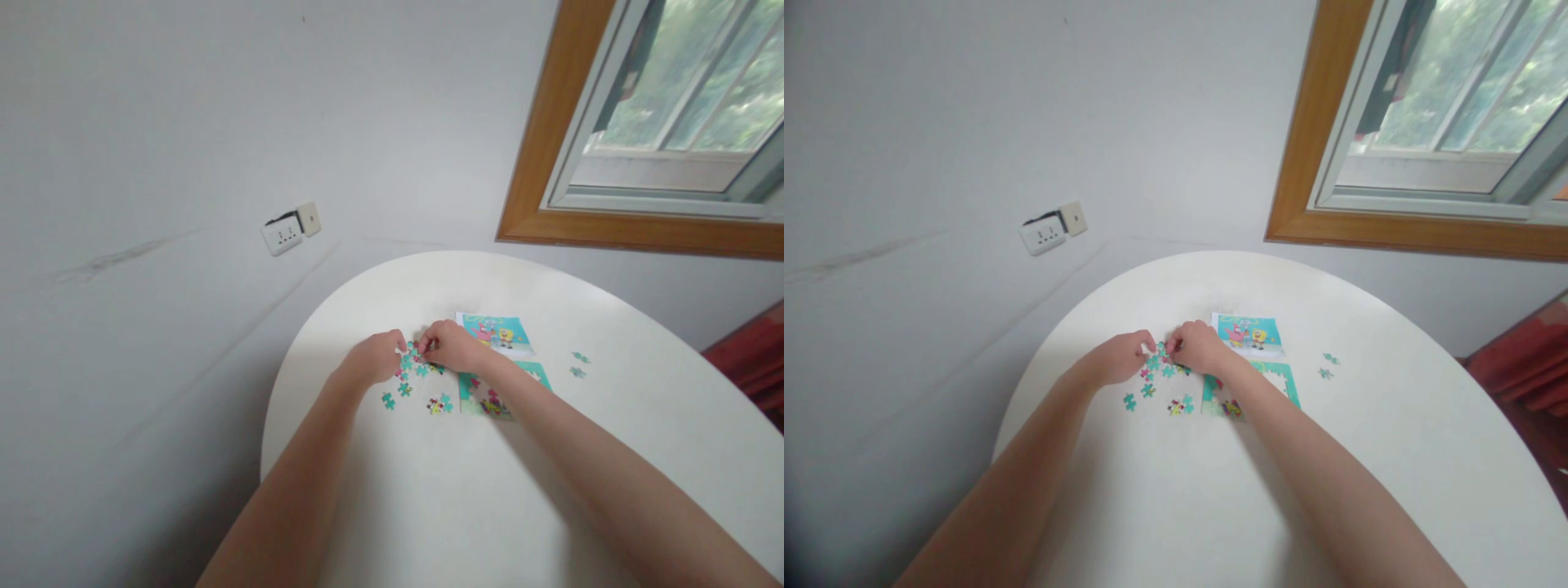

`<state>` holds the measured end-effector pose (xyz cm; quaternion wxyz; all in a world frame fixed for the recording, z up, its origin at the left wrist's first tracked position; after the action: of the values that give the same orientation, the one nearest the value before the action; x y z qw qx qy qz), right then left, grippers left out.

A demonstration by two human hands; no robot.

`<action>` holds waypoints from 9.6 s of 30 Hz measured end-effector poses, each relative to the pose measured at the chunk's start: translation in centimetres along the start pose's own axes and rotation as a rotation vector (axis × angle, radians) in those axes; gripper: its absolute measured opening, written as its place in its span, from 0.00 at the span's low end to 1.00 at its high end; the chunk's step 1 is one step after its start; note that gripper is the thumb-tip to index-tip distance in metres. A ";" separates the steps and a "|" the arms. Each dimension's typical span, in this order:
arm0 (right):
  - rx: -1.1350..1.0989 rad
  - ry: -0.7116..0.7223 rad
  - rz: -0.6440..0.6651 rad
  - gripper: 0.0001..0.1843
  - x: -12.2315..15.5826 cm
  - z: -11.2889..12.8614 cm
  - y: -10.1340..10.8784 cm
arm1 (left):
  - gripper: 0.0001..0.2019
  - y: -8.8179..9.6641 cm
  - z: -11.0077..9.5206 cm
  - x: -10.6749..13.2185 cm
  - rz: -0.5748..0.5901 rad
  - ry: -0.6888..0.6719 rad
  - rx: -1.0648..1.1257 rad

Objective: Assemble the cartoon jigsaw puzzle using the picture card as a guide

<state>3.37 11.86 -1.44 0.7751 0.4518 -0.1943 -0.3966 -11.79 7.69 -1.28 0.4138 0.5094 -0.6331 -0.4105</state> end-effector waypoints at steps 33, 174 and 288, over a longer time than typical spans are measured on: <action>-0.260 -0.296 -0.204 0.09 10.1 -7.3 3.7 | 0.09 -3.9 -9.8 0.5 -0.260 -0.583 0.009; 0.383 -0.115 0.016 0.14 2.7 -0.2 2.0 | 0.10 -0.3 -0.9 -1.3 -0.160 0.010 0.020; -0.329 -0.173 -0.100 0.08 11.5 -4.0 1.9 | 0.09 -2.9 -8.1 1.0 0.091 -0.560 0.133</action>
<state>13.83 5.49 -2.58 0.7983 0.2924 -0.1702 -0.4983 -3.41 5.48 -1.27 0.2069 0.3732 -0.7704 -0.4737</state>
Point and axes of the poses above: each hand's wrist, its own x-axis away from the middle knuckle, its own y-axis out of the back of the hand, z = x × y, the point moved 3 cm from there along -x, towards the middle knuckle
